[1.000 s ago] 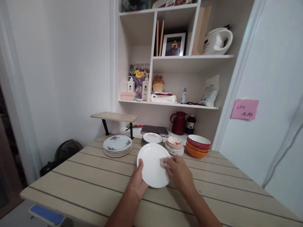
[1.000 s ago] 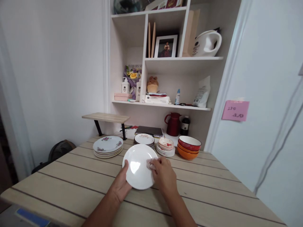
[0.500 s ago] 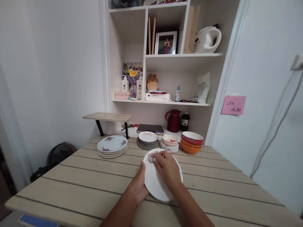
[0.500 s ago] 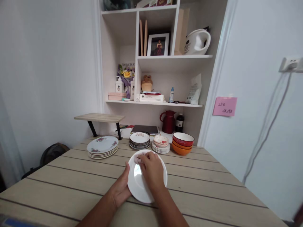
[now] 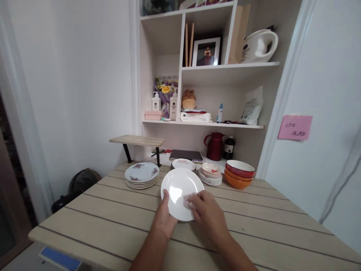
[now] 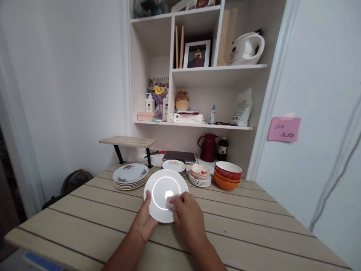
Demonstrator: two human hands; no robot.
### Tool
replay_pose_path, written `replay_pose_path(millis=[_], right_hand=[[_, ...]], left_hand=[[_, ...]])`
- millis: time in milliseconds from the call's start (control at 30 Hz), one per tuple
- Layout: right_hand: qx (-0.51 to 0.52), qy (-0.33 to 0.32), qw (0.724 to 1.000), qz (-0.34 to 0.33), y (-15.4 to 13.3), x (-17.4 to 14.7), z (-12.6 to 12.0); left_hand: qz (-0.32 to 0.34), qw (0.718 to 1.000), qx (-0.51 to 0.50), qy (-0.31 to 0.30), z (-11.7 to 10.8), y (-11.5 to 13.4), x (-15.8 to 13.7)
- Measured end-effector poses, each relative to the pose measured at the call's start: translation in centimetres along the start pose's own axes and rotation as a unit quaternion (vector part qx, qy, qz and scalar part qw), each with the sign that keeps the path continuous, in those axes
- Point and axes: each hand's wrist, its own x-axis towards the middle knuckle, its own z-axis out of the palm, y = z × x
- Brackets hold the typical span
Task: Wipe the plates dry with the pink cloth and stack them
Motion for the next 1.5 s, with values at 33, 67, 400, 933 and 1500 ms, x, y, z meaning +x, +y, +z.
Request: replay_pose_path(millis=[33, 67, 400, 933, 1500], right_hand=[[0.009, -0.012, 1.000, -0.016, -0.7, -0.1, 0.2], [0.018, -0.019, 0.999, -0.031, -1.4, -0.2, 0.4], [0.043, 0.019, 0.998, 0.031, -1.1, 1.2, -0.8], [0.409, 0.025, 0.910, 0.055, 3.0, 1.3, -1.8], [0.830, -0.138, 0.458, 0.286, 0.1, 0.5, -0.2]], left_hand=[[-0.003, 1.000, 0.003, 0.001, 0.1, 0.0, -0.1], [-0.013, 1.000, 0.007, 0.002, 0.2, 0.0, -0.2], [-0.103, 0.993, 0.052, -0.003, 1.2, -2.1, -0.7], [-0.092, 0.991, 0.051, 0.081, 0.4, -1.8, -0.4], [-0.013, 0.990, 0.021, 0.135, -0.6, -0.3, 0.1]])
